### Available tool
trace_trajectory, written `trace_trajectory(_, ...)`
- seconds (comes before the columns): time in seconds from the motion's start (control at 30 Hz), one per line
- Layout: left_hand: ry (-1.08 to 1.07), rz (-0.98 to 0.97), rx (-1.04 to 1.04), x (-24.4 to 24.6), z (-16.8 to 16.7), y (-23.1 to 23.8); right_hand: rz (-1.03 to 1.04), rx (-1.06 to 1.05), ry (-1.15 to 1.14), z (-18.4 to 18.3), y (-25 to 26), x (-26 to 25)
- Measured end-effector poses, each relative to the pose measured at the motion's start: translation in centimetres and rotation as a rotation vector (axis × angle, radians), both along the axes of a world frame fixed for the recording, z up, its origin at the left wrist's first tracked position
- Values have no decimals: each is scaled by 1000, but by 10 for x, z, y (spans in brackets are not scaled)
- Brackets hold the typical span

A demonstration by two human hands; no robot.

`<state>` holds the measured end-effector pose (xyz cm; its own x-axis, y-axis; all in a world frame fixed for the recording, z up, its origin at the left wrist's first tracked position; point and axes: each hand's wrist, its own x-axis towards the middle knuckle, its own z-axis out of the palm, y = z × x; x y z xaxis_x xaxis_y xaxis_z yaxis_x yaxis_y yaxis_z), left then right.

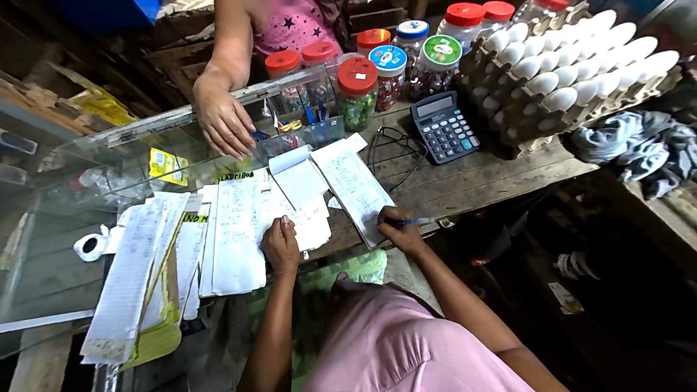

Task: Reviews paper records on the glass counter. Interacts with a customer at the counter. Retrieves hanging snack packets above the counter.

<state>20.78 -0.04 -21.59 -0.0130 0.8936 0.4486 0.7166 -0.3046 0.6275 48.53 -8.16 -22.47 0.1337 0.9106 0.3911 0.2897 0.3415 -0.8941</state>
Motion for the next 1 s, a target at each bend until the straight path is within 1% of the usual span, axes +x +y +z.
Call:
trace_trajectory(0.03,9,-4,-1,0,1,-1,3,14,-16,-1,0,0)
trace_trajectory(0.07,22,-12,-5,0,2,-1,2,17,15,1,0,-1)
trace_trajectory(0.2,40,-6,23,2,9,-1,-30,-23,287,14,2,1)
trace_trajectory(0.37,44,16,37,4,11,-2,-37,-63,419,16,4,4)
trace_trajectory(0.5,36,22,54,3,6,1,-81,-64,589,13,8,11)
trace_trajectory(0.6,48,15,-1,5,8,0,-95,-89,649,13,11,15)
trace_trajectory(0.67,61,25,9,5,8,0,-93,-120,661,24,13,15)
trace_trajectory(0.73,64,34,20,5,6,1,-98,-173,674,43,12,14)
trace_trajectory(0.8,73,39,24,4,6,0,-74,-181,694,60,12,15)
trace_trajectory(0.87,72,40,21,4,6,0,-3,-143,668,80,12,13)
trace_trajectory(1.0,70,43,33,4,3,0,192,-84,530,117,5,7)
